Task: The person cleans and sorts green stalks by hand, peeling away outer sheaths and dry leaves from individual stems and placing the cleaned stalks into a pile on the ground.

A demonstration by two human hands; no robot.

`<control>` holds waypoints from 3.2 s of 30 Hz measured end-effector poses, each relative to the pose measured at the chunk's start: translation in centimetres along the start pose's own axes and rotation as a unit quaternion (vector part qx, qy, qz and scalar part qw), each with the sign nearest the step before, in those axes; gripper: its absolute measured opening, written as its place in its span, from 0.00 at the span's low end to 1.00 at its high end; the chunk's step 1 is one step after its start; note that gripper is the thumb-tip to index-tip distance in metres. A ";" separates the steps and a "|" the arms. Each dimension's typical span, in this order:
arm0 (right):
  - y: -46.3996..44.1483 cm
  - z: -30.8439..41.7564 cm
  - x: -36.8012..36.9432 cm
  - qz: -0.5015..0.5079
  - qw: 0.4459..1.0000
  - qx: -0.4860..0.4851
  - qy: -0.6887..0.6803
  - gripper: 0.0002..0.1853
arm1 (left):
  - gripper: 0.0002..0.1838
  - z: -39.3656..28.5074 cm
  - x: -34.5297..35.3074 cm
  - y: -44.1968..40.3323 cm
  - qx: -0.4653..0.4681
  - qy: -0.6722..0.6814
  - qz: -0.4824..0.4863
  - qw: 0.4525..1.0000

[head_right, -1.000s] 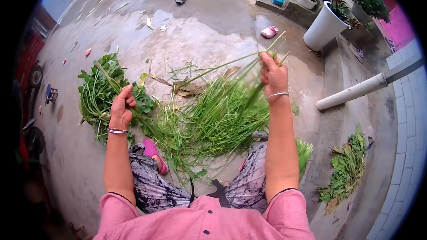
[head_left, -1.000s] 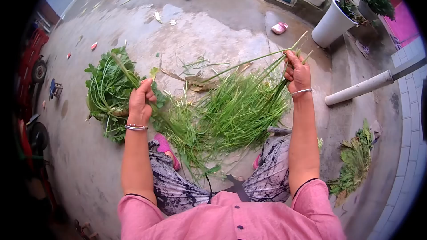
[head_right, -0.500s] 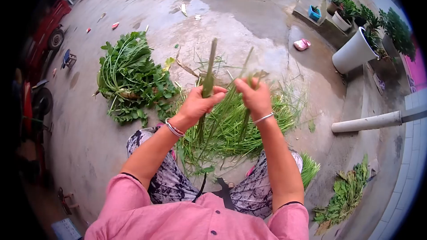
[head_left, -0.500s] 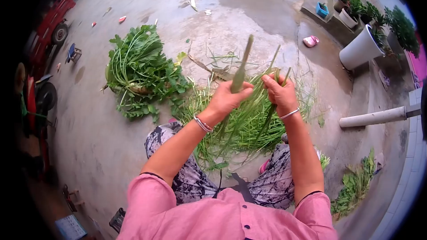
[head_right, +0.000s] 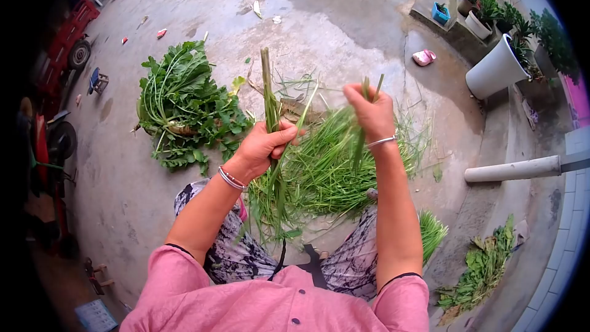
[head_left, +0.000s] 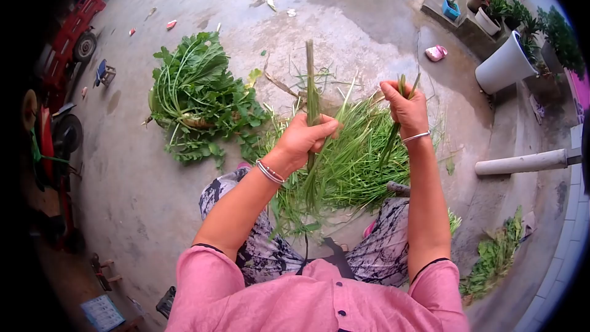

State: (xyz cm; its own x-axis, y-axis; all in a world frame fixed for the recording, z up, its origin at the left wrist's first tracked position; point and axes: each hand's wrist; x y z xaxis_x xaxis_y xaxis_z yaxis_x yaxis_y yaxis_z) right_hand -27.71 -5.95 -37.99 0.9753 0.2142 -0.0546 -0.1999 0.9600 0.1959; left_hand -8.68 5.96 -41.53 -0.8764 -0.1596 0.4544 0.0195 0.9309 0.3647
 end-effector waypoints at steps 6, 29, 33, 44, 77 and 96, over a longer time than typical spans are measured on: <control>-0.1 -0.4 1.6 0.080 0.996 0.031 0.026 0.13 | 0.09 -0.2 -1.2 1.0 -0.080 0.064 0.040 0.994; -5.2 0.0 1.8 -0.005 0.995 -0.045 -0.086 0.09 | 0.09 -1.1 -4.9 4.3 -0.042 0.095 0.005 0.995; -5.7 -1.2 3.6 0.054 0.987 -0.101 0.110 0.18 | 0.05 -1.0 -5.1 3.6 -0.020 0.052 -0.061 0.997; -5.9 -0.8 8.4 0.123 0.957 -0.066 0.253 0.17 | 0.05 -2.3 -4.0 1.4 0.023 -0.092 -0.123 0.988; -3.5 -1.7 10.3 0.246 0.935 -0.061 0.247 0.16 | 0.05 -3.2 -4.8 1.7 0.132 -0.079 -0.181 0.971; -3.1 -1.7 10.4 0.289 0.927 -0.056 0.234 0.11 | 0.06 -3.1 -5.3 1.7 0.129 -0.065 -0.183 0.972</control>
State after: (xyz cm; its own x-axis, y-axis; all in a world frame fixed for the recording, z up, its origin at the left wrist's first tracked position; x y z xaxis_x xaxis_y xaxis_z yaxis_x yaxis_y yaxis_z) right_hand -17.10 -6.42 -40.81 0.5595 0.7282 -0.3959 -0.7106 0.6673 0.2231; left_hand -2.51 7.32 -40.78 -0.8555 -0.4687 0.2203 -0.4119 0.8736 0.2592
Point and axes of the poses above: each hand's wrist, its own y-axis away from the middle knuckle, its own x-axis out of the palm, z = x × y, and after that the axes turned 2 degrees about -z, right-handed
